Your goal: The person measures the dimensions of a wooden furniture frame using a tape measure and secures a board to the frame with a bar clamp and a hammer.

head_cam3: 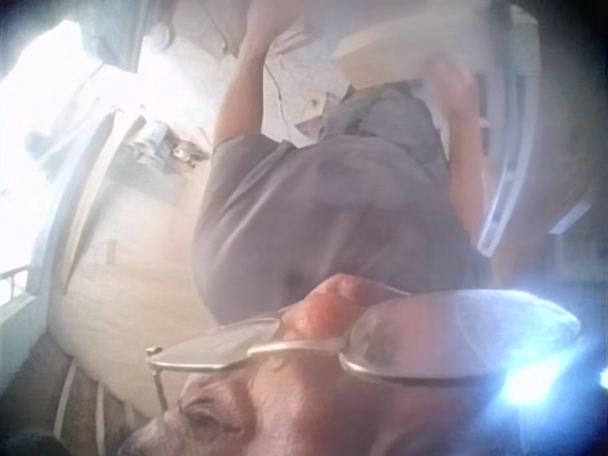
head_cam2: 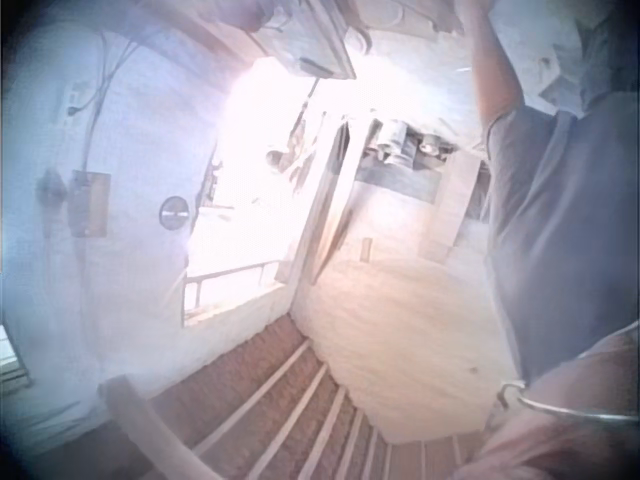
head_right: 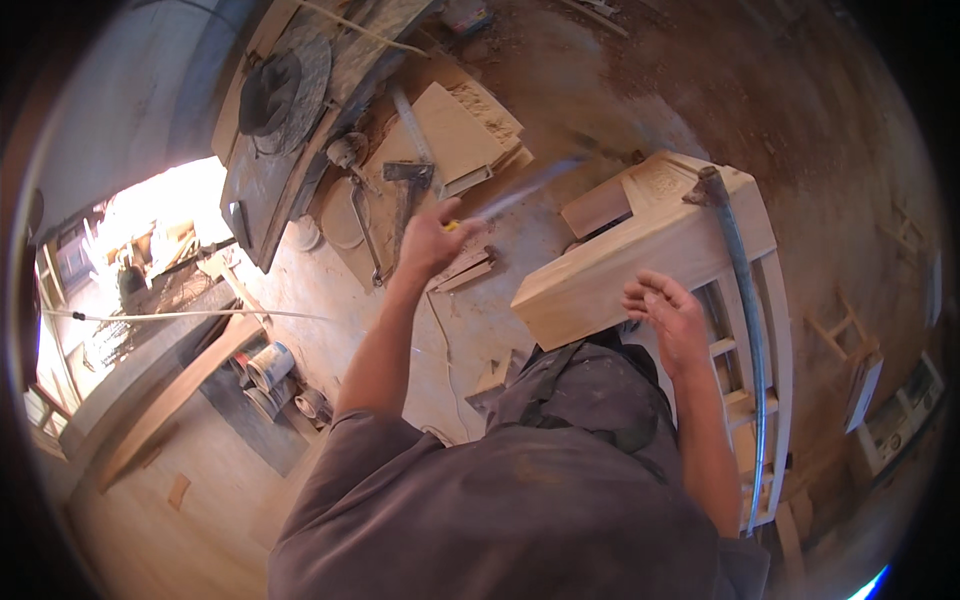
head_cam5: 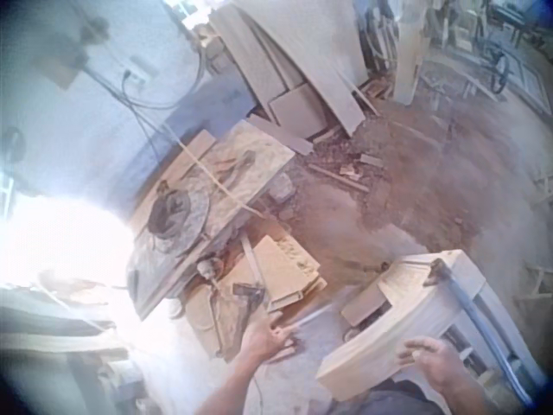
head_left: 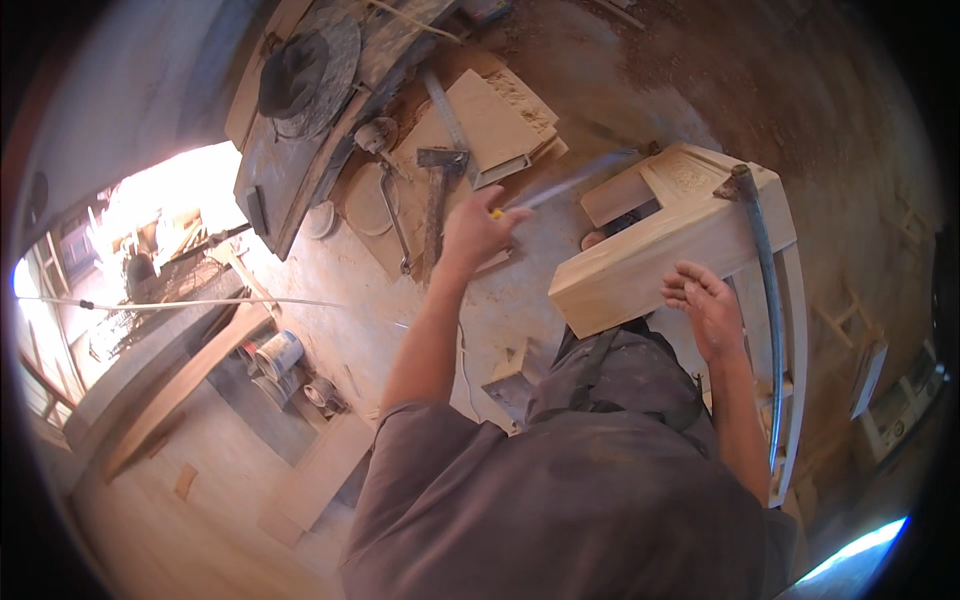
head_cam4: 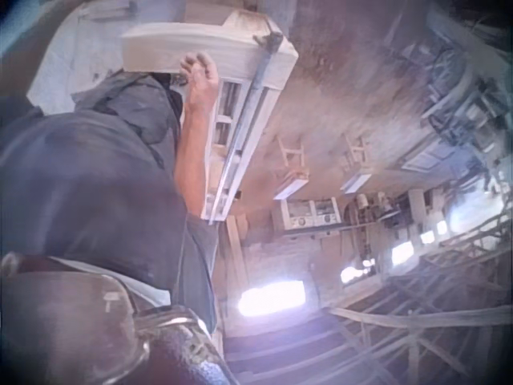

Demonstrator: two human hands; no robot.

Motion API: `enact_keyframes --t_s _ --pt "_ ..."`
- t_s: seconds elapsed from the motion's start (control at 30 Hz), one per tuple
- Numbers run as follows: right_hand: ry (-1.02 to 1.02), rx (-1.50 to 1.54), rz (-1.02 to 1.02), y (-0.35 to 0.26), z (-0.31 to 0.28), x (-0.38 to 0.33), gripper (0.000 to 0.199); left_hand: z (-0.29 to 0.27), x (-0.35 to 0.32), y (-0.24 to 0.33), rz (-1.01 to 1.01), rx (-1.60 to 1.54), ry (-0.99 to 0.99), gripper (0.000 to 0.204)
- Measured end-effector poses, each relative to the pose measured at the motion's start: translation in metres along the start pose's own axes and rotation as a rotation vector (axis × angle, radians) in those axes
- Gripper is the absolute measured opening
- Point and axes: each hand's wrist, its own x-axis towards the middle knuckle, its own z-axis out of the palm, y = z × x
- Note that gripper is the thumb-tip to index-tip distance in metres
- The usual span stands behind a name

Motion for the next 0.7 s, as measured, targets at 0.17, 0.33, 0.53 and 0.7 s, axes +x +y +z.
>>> enact_keyframes --t_s 0.17,0.33,0.53,0.7 --pt "0.068 -0.159 0.080 0.020 -0.011 -0.003 0.034 -0.004 0.040 -0.055 -0.093 0.049 0.352 0.064" --pt "0.094 -0.265 0.089 0.030 -0.001 -0.001 0.035 -0.017 0.096 -0.035 -0.059 0.202 0.442 0.053" --pt "0.136 -0.346 0.066 0.032 -0.002 -0.004 0.037 -0.010 0.122 -0.038 0.098 0.257 0.305 0.048" --pt "0.109 -0.368 0.112 0.029 -0.011 -0.014 0.035 0.057 0.068 -0.170 0.019 0.391 0.716 0.062"
